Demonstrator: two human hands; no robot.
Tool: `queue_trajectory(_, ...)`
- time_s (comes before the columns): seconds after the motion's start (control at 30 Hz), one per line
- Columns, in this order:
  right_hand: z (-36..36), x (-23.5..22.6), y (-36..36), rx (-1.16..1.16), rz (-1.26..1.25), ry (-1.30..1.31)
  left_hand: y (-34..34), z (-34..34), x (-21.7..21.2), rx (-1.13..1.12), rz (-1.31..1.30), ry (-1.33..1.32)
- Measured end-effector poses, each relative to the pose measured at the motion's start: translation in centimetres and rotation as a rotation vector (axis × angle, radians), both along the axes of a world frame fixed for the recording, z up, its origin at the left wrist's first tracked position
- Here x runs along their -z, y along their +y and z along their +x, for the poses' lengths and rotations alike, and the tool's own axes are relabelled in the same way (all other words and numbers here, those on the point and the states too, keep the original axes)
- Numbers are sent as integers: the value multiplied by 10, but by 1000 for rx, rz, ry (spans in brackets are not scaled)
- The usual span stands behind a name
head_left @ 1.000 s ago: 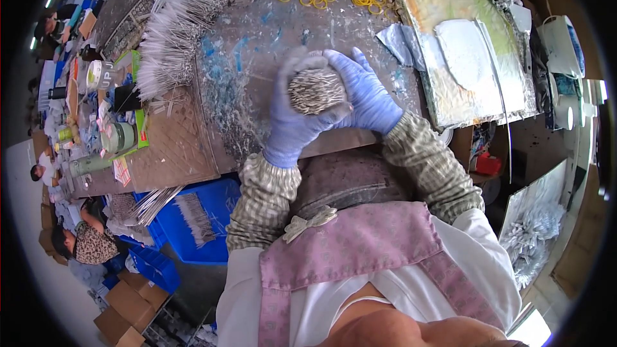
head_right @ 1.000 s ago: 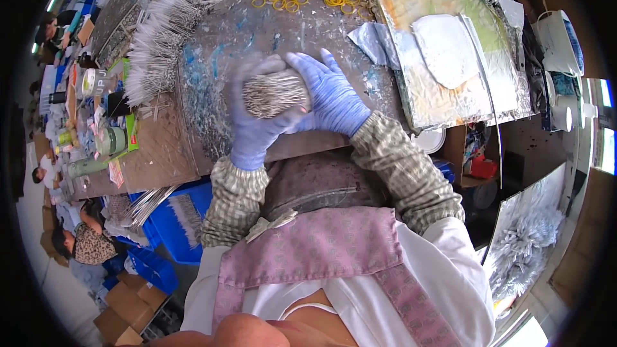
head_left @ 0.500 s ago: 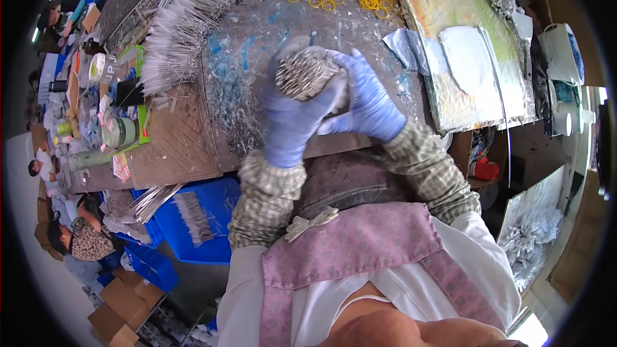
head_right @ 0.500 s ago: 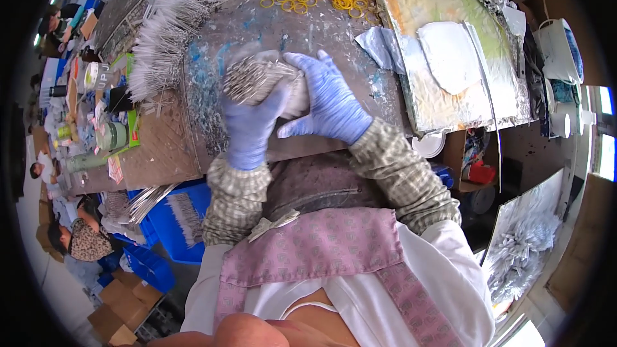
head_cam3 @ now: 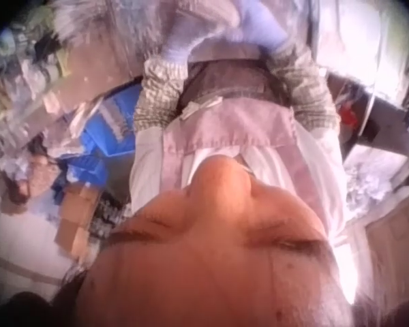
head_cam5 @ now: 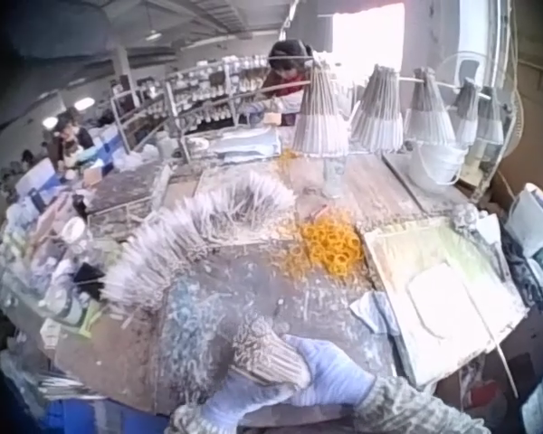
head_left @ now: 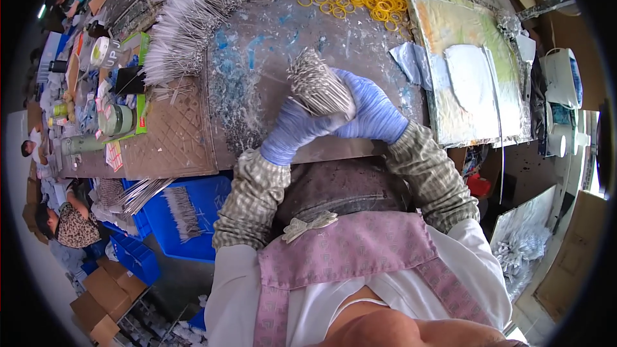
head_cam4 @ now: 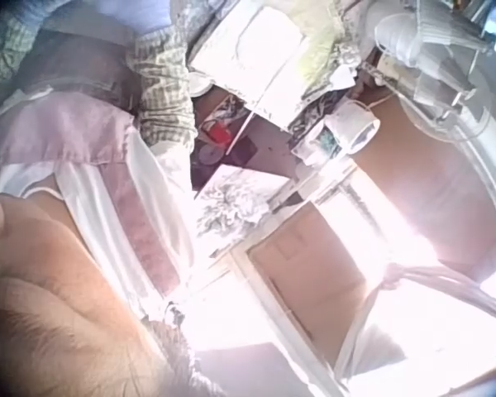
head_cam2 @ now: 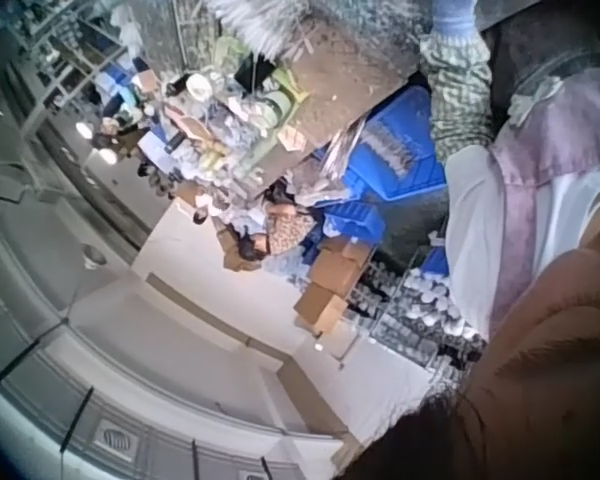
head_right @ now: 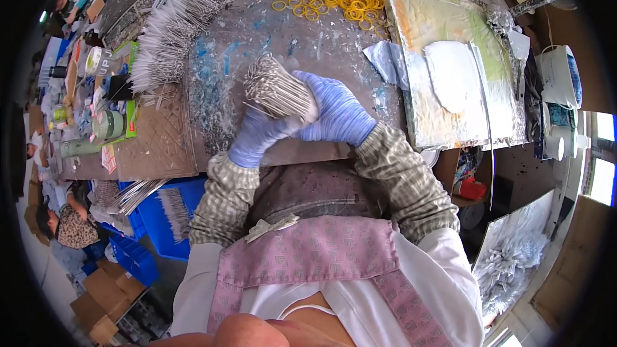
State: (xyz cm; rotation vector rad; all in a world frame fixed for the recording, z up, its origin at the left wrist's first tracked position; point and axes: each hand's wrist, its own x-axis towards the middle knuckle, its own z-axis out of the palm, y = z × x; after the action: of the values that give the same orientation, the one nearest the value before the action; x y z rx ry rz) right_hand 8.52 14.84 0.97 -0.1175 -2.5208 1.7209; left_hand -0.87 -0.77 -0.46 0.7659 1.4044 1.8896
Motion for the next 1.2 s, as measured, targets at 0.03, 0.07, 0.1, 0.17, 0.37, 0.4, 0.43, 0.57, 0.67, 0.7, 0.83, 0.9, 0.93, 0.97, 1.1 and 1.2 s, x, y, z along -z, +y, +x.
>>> queue_trajectory(0.03,0,-12,2,-5,-2,-4,-3,-1,-16,54,54,-125)
queue_trajectory(0.07,4,-22,1,-73,213,-123,-3,-7,-21,23,-1,35)
queue_trajectory(0.1,5,-28,1,-139,430,-238,-1,-2,-29,26,-1,29)
queue_trajectory(0.17,13,-2,-3,27,373,119,8,7,-38,-210,50,143)
queue_trajectory(0.37,16,40,3,71,753,189,8,2,24,-81,-178,567)
queue_trajectory(0.4,17,37,-3,96,797,193,7,6,25,-95,-151,504)
queue_trajectory(0.43,15,38,-9,100,798,189,5,10,25,-109,-125,442)
queue_trajectory(0.57,15,30,-8,166,432,356,-8,21,8,19,-221,394)
queue_trajectory(0.67,23,17,-7,126,464,333,-13,28,13,19,-229,621)
queue_trajectory(0.7,22,25,-6,129,469,343,-9,28,18,9,-226,252)
queue_trajectory(0.83,19,50,3,101,552,262,-2,2,7,-64,-276,1160)
queue_trajectory(0.9,18,45,11,-111,539,93,5,-9,-18,-15,-192,963)
queue_trajectory(0.93,19,28,9,-136,538,92,3,-11,-26,35,-118,763)
queue_trajectory(0.97,19,20,4,-142,533,89,1,-6,-30,33,-124,757)
queue_trajectory(1.1,23,27,-2,173,252,267,16,17,-28,-225,75,413)
queue_trajectory(1.2,15,57,3,87,795,76,22,21,0,-302,-177,675)
